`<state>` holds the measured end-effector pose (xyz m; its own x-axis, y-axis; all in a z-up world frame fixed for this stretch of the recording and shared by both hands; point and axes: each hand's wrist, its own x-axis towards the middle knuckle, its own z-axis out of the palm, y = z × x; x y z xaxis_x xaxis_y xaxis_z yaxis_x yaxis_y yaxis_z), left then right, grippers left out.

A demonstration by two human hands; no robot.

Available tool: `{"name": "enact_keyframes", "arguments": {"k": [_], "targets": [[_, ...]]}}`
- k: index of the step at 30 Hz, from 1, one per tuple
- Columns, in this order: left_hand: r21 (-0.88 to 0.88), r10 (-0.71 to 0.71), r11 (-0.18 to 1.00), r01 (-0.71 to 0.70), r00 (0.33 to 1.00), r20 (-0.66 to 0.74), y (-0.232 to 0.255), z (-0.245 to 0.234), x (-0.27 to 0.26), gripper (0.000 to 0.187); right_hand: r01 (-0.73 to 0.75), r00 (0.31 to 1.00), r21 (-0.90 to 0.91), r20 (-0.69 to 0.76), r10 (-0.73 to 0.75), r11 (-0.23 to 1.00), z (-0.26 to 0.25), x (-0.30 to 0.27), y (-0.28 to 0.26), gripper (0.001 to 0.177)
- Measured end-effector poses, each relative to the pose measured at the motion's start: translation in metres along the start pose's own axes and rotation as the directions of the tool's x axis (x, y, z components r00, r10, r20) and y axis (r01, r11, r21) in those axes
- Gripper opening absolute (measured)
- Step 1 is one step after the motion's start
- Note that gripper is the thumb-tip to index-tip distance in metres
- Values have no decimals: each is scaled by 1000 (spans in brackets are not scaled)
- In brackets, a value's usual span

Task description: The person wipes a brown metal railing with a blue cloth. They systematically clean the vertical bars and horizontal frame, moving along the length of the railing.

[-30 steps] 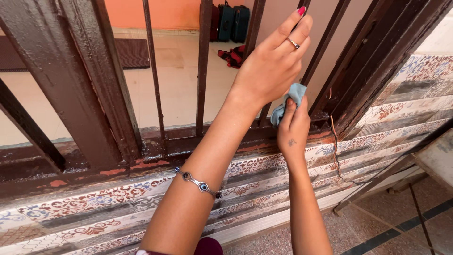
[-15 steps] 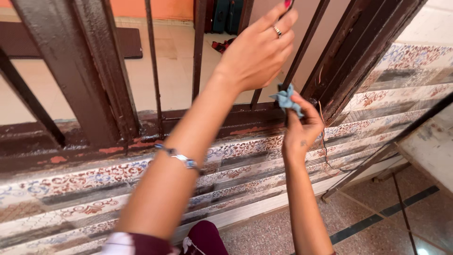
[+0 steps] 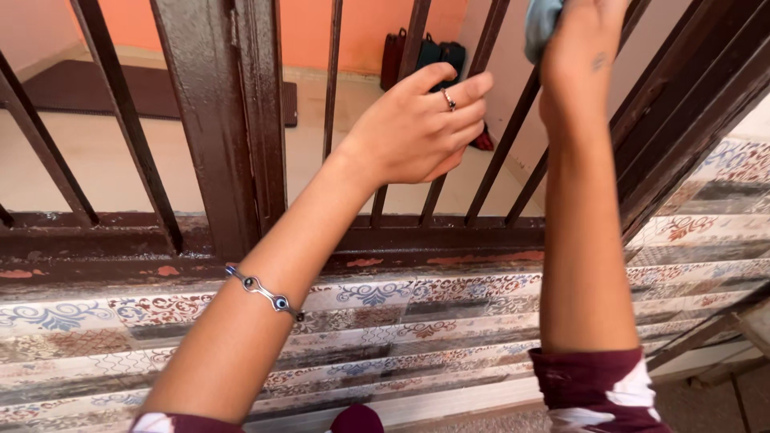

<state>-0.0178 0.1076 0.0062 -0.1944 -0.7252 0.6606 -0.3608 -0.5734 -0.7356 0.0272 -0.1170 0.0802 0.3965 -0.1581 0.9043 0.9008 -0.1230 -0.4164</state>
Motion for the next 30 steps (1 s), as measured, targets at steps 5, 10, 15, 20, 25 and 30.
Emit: {"name": "enact_keyframes", "arguments": {"k": [5, 10, 15, 20, 25, 30], "targets": [[-48, -90, 995, 87, 994, -57, 10, 5, -1, 16, 74, 995, -200, 85, -58, 977, -16, -31, 28, 39], [-50, -76, 996, 70, 990, -120, 9, 9, -3, 16, -90, 986, -231, 113, 119, 969, -16, -84, 22, 43], [-31, -74, 997, 71, 990, -119, 9, 13, -5, 13, -151, 975, -381, 93, 200, 912, -9, -153, 12, 43], [-21, -75, 997, 73, 990, -119, 10, 12, -5, 13, -113, 959, -466, 178, 218, 877, -16, -179, 3, 38], [-16, -63, 998, 61, 992, -113, 8, 12, -6, 12, -156, 931, -648, 156, 330, 746, -21, -195, -13, 25], [-24, 0, 1000, -1, 999, -33, 2, 2, -5, 19, -14, 963, -756, 166, 213, 655, -27, -203, -39, 26]]}}
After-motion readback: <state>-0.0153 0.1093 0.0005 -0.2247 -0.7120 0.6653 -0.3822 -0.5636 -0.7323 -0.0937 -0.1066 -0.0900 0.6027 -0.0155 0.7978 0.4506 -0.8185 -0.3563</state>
